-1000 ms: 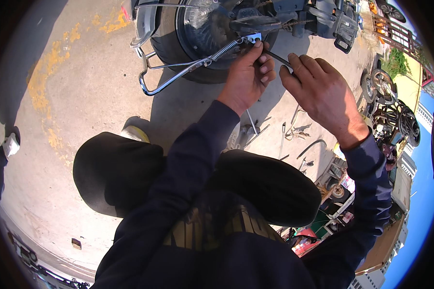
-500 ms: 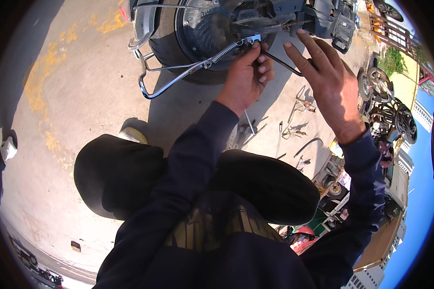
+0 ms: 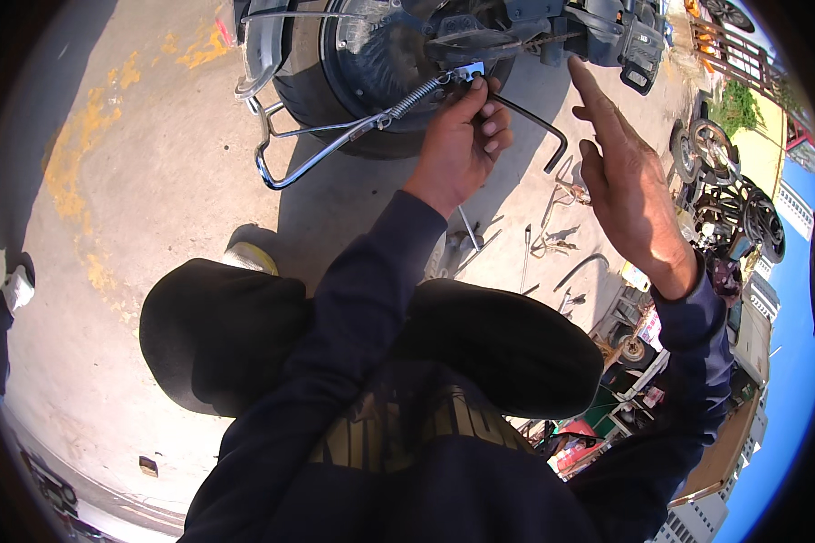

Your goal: The person is working on the rear brake assembly of a motorcycle, using a hex key to tighten bolts on the brake caliper and adjusting the brake cable. The person remains in a squatting position near the rear wheel while performing the adjustments.

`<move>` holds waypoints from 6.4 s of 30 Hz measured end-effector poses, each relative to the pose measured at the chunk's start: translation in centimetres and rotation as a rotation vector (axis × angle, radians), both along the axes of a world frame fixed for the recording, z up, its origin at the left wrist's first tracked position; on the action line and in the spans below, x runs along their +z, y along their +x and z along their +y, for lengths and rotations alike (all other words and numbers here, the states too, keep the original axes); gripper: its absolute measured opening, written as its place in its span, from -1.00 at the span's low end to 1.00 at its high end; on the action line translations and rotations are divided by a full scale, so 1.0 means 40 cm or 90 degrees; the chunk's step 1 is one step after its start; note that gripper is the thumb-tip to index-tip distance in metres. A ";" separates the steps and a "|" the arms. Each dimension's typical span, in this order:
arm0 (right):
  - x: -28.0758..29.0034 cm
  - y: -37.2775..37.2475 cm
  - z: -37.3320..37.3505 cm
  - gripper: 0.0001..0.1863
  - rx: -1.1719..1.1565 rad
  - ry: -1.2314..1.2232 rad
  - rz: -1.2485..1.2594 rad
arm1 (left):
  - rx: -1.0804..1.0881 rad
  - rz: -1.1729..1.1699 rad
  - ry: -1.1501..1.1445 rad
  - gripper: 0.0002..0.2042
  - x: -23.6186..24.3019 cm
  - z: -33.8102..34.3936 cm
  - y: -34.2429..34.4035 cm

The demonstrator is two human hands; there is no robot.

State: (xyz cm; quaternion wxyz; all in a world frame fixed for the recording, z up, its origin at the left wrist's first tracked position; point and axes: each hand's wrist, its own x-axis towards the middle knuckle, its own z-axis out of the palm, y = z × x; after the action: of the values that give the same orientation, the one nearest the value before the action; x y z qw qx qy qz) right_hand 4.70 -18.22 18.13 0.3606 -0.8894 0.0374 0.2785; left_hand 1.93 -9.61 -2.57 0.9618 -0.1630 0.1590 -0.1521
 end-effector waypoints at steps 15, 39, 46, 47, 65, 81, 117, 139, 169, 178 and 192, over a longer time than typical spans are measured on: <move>0.022 0.004 0.025 -0.21 -0.145 0.027 0.119 | 0.008 -0.010 -0.022 -0.82 -0.002 0.004 -0.005; -0.016 -0.005 -0.001 -0.33 -0.019 -0.054 -0.020 | 0.008 -0.012 -0.016 -0.79 -0.002 0.006 -0.001; -0.025 0.036 -0.002 -0.57 0.825 -0.483 -0.404 | -0.008 0.006 0.029 -0.79 0.018 0.007 -0.005; -0.025 0.036 -0.004 -0.54 0.812 -0.463 -0.455 | -0.016 0.009 0.030 -0.79 0.017 0.006 -0.004; -0.029 -0.015 -0.021 -0.50 0.144 -0.146 -0.096 | 0.012 -0.025 -0.029 -0.81 0.004 0.001 -0.001; 0.004 -0.002 0.034 -0.58 -0.169 0.154 0.266 | 0.009 -0.045 -0.031 -0.80 -0.005 -0.001 -0.003; -0.486 -0.200 -0.222 -0.51 -0.182 0.416 -0.308 | -0.190 -0.077 0.752 -0.64 0.050 -0.110 -0.111; -0.335 0.274 -0.014 -0.83 0.178 0.486 -0.486 | -0.489 -0.425 1.681 -0.56 0.084 0.275 -0.018; -0.395 0.292 0.044 -0.87 0.160 0.682 -0.166 | -0.501 -0.260 1.621 -0.47 0.075 0.238 0.014; -0.493 0.097 -0.108 -0.80 -0.091 0.398 -0.525 | -0.485 -0.221 1.636 -0.47 0.076 0.228 0.008; -0.550 0.014 -0.071 -0.76 -0.099 0.360 -0.489 | -0.481 -0.191 1.596 -0.46 0.074 0.228 0.007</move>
State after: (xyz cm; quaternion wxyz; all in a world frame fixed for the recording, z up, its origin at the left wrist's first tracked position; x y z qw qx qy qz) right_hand 5.28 -21.05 -3.87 0.5958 -0.7895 -0.1095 -0.0986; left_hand 2.22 -0.49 0.38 0.3662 0.9059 0.1190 -0.1764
